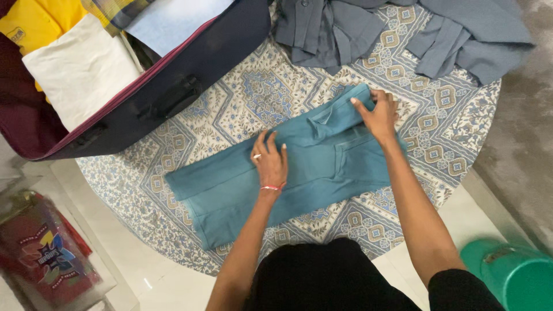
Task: The person folds a yellow and grey checkered shirt and a blue shirt on a table before placing the checkered shirt into an open suitcase.
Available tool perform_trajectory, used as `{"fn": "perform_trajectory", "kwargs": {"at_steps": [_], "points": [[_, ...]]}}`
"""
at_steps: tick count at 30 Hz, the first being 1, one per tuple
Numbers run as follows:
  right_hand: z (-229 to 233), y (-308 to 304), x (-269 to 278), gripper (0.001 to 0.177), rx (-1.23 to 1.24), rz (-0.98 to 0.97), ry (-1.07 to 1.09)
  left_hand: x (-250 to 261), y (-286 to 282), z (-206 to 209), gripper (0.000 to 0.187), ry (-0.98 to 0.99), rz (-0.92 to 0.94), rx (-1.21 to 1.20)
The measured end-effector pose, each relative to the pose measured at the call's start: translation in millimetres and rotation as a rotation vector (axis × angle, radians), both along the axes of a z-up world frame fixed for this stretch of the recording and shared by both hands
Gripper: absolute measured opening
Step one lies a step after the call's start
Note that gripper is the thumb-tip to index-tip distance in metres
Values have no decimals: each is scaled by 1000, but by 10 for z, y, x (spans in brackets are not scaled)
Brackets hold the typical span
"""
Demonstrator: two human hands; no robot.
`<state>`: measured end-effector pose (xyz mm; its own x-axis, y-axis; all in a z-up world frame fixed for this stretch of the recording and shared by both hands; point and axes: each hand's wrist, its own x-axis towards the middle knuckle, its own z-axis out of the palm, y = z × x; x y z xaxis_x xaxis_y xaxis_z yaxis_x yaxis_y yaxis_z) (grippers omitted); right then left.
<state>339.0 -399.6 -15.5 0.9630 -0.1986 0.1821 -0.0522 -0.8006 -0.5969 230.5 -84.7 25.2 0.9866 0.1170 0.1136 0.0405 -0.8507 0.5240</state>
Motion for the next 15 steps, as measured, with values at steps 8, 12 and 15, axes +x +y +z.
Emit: {"fn": "perform_trajectory", "kwargs": {"at_steps": [8,12,15], "points": [[-172,-33,299,48,186,-61,-20,-495,1347,-210,67,141,-140,244],[1,153,112,51,109,-97,-175,-497,1365,-235,65,172,-131,242],[187,301,-407,47,-111,-116,-229,-563,1194,-207,67,115,-64,232]]}}
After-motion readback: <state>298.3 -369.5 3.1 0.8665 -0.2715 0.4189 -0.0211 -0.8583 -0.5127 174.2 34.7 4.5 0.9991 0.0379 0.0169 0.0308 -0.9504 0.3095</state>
